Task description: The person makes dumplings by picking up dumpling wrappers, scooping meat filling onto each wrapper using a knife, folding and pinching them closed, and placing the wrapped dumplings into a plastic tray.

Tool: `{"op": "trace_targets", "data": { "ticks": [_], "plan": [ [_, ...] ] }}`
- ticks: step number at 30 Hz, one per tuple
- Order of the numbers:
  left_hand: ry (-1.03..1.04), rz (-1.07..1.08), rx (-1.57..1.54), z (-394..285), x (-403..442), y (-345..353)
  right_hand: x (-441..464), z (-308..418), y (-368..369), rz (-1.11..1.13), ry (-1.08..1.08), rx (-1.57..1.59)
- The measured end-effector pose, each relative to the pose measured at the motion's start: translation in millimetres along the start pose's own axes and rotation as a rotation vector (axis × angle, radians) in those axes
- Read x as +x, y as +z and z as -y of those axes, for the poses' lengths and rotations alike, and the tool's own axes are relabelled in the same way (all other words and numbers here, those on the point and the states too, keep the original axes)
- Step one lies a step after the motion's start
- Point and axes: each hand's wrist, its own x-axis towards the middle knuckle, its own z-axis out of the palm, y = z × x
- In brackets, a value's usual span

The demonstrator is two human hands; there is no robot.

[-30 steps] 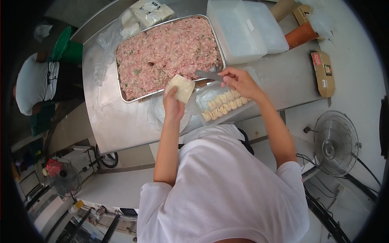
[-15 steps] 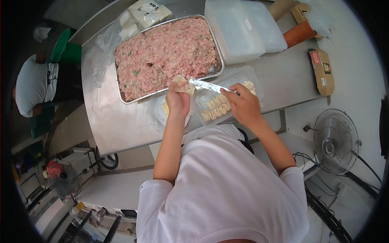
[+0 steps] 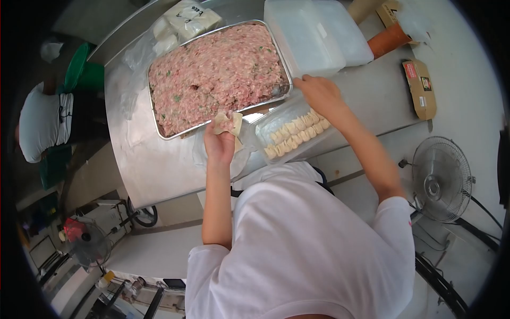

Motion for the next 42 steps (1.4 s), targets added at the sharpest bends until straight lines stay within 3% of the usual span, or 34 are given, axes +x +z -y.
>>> {"op": "trace_targets", "data": {
  "ticks": [1,3,8,16,18,19,21,22,24,25,27,34,38,42],
  "plan": [
    [-0.002,0.003,0.004,0,-3,5,12,-2,7,-0.003,0.004,0.001],
    [-0.029,-0.009,0.015,3,-12,13,31,-1,23,0.142,-0.229,-0.117],
    [-0.017,-0.014,0.025,-2,-15,-3,47,-1,15,0.232,-0.339,-0.142],
    [-0.016,-0.064,0.012,-1,-12,-11,46,-8,-27,0.323,-0.126,0.093],
    [-0.010,-0.094,-0.013,4,-10,-3,41,-18,-19,0.243,-0.172,0.400],
    [-0.008,-0.098,-0.016,7,-10,2,38,-18,-16,0.247,-0.176,0.400],
    [0.010,-0.098,-0.018,12,-11,15,23,-11,-12,0.204,-0.104,0.802],
    [0.017,-0.102,-0.022,14,-11,22,14,-1,-7,0.207,-0.113,0.802],
    [-0.007,0.008,-0.011,15,-11,35,-5,26,8,-0.154,-0.241,0.796],
    [-0.005,0.008,-0.010,16,-13,44,-17,40,9,-0.155,-0.242,0.797],
    [-0.050,0.024,-0.126,18,-15,58,-38,63,14,-0.142,-0.111,0.466],
    [0.091,-0.072,-0.143,26,-6,62,-58,50,-8,-0.294,0.112,0.495],
    [0.053,-0.039,-0.186,22,-19,84,-63,71,-8,-0.347,0.072,0.546],
    [0.040,0.001,-0.261,24,-21,82,-64,75,16,-0.423,0.019,0.407]
  ]
}}
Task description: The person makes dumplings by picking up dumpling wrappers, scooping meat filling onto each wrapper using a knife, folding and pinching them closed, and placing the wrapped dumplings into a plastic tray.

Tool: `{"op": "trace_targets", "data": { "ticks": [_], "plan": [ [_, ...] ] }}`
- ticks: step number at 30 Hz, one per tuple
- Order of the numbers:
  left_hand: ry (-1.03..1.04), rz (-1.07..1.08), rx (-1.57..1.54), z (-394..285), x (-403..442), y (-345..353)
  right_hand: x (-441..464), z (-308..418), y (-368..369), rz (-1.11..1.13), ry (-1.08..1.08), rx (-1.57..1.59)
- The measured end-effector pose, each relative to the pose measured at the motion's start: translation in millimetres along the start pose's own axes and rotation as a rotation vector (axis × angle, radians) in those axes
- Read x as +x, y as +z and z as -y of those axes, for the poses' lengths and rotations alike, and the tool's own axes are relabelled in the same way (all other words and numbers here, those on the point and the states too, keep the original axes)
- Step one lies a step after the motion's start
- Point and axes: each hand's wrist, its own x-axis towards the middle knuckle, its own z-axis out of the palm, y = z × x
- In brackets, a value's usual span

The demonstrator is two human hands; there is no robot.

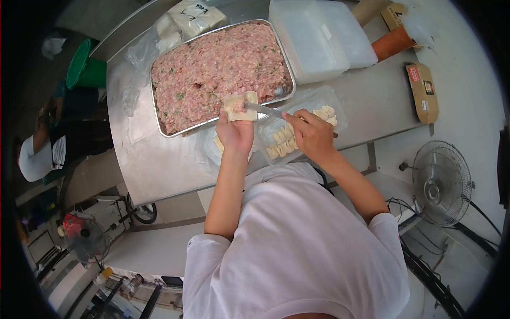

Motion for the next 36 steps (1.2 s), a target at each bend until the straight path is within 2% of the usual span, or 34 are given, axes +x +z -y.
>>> {"op": "trace_targets", "data": {
  "ticks": [5,11,14,16,17,19,22,24,26,29,31,32,35,36],
  "plan": [
    [-0.015,0.061,-0.075,-1,13,-20,8,-2,10,-0.102,-0.030,-0.053],
    [-0.001,0.060,-0.036,0,18,-25,18,-16,8,-0.154,0.048,-0.149],
    [0.018,0.096,0.044,1,18,-23,18,-23,0,-0.190,0.169,-0.049],
    [0.008,0.113,0.087,3,24,-23,21,-24,-2,-0.155,0.310,0.257],
    [0.015,0.065,0.115,6,26,-23,21,-22,-4,-0.156,0.309,0.256],
    [0.020,0.020,0.144,10,26,-21,15,-15,-8,-0.018,0.271,0.387],
    [-0.019,0.077,0.178,14,25,-14,4,-7,0,0.085,0.186,0.226],
    [-0.033,-0.015,0.122,15,27,-9,-1,-8,5,0.084,0.185,0.191],
    [-0.004,-0.013,0.119,17,30,-10,0,-9,5,0.083,0.167,0.158],
    [0.044,-0.032,0.151,16,32,-11,-2,-11,5,0.038,0.188,0.105],
    [0.075,-0.054,0.174,15,38,-14,-1,-19,7,-0.103,0.250,0.029],
    [0.096,-0.064,0.192,15,41,-16,-1,-20,6,-0.103,0.245,0.030],
    [0.114,-0.045,0.234,18,37,-17,0,-13,5,-0.122,0.193,0.044],
    [0.104,-0.013,0.258,20,34,-16,0,-7,9,-0.097,0.110,0.012]
  ]
}}
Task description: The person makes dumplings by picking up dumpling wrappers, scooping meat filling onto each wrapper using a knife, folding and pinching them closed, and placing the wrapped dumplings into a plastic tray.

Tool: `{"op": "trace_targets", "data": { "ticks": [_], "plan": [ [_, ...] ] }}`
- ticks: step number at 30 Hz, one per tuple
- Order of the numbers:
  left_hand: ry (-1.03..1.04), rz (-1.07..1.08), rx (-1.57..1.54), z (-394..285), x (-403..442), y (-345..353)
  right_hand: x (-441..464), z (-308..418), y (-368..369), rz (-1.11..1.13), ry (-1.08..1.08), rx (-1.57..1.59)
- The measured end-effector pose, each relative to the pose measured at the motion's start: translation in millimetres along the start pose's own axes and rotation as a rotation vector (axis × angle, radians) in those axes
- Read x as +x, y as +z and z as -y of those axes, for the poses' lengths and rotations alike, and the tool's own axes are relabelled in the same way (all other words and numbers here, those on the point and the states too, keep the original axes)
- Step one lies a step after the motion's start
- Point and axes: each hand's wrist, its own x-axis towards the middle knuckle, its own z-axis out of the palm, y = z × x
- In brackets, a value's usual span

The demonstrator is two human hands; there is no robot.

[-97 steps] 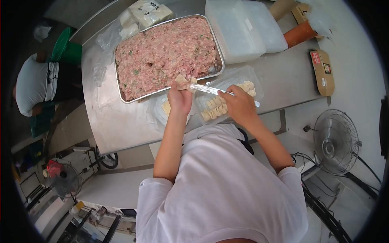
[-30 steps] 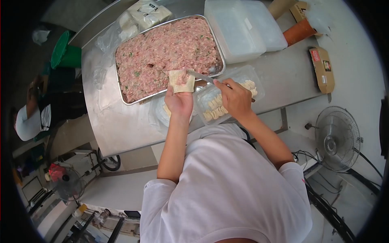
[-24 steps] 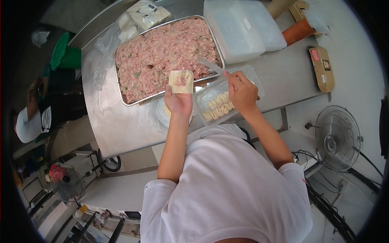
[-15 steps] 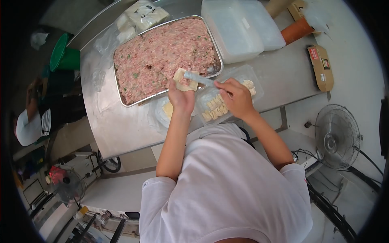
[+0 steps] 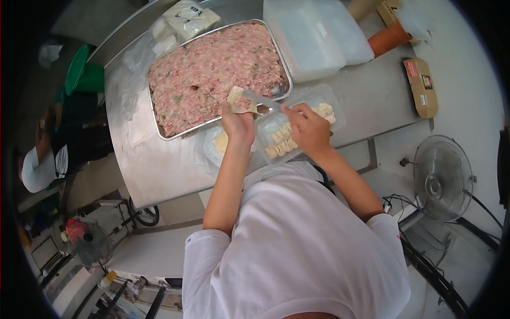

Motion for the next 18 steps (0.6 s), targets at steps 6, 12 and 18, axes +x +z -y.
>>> {"op": "trace_targets", "data": {
  "ticks": [6,12,18],
  "plan": [
    [-0.005,-0.031,-0.060,-5,-3,5,0,-27,23,-0.025,-0.004,-0.166],
    [-0.089,0.042,-0.115,-7,5,-3,1,-55,-4,0.138,0.196,-0.288],
    [-0.127,0.067,-0.051,3,9,-6,12,-10,-36,0.111,0.185,0.018]
  ]
}}
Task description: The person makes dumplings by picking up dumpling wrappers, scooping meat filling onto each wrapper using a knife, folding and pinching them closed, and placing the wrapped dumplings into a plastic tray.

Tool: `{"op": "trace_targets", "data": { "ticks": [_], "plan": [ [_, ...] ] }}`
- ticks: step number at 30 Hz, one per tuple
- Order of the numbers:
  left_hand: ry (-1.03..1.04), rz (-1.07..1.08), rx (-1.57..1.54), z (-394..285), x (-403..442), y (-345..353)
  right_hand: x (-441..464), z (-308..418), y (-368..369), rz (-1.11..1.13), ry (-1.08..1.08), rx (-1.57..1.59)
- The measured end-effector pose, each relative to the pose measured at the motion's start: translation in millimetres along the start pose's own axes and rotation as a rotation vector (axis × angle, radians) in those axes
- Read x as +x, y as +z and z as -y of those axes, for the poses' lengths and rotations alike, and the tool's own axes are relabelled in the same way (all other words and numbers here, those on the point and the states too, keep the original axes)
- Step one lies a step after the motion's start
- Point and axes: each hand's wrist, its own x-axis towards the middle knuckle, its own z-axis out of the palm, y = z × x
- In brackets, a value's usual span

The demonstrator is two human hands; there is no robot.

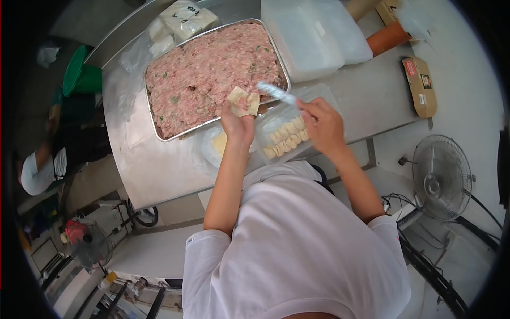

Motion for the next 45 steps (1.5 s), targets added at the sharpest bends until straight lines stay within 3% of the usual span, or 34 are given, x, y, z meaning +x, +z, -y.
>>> {"op": "trace_targets", "data": {
  "ticks": [1,5,7,9,10,11,13,15,17,20,23,26,30,32,33,35,36,38,42,45],
  "plan": [
    [-0.006,0.000,0.004,1,-4,5,-4,9,4,0.019,-0.059,0.172],
    [-0.084,0.042,0.129,-7,-22,22,-13,9,24,0.122,-0.103,0.008],
    [-0.098,0.103,0.153,-17,-34,16,-6,6,17,0.098,-0.114,0.107],
    [-0.057,0.543,0.304,-30,-46,0,-6,2,7,0.071,-0.101,0.198],
    [0.168,0.700,0.606,-35,-43,-8,-4,-1,1,0.104,-0.114,0.294],
    [0.168,0.707,0.605,-44,-34,-13,-1,-3,-3,0.136,-0.128,0.390],
    [0.340,0.691,1.492,-63,-34,0,-3,0,-7,0.166,-0.162,0.390],
    [0.371,0.650,1.367,-64,-39,11,-6,2,-6,0.200,-0.202,0.395],
    [0.374,0.786,1.465,-67,-38,20,-7,3,-1,0.169,-0.274,0.271],
    [0.400,0.814,1.587,-70,-30,17,-5,6,-4,0.157,-0.332,0.046],
    [0.449,0.673,1.832,-60,-44,28,2,8,-13,0.181,-0.384,-0.051],
    [0.445,0.712,1.856,-47,-41,18,21,17,-46,0.287,-0.376,-0.072],
    [0.582,0.582,1.555,-23,-32,-18,45,11,-79,0.418,-0.316,-0.031],
    [-0.110,0.634,0.643,-32,-39,0,51,-3,-64,0.362,-0.060,0.288],
    [-0.111,0.635,0.644,-31,-40,0,50,-15,-45,0.361,-0.060,0.288],
    [-0.131,0.490,0.160,-25,-41,0,38,-50,13,0.164,0.058,0.383],
    [-0.134,0.489,0.160,-24,-40,1,27,-69,40,0.154,0.063,0.290],
    [-0.173,0.505,-0.231,-24,-34,4,11,-83,64,0.144,0.065,0.198],
    [-0.104,0.497,-0.176,-29,-30,-12,-14,-76,67,0.089,0.183,0.403],
    [-0.049,0.479,0.070,-18,-30,-24,-23,-80,50,-0.004,0.243,0.566]
  ]
}}
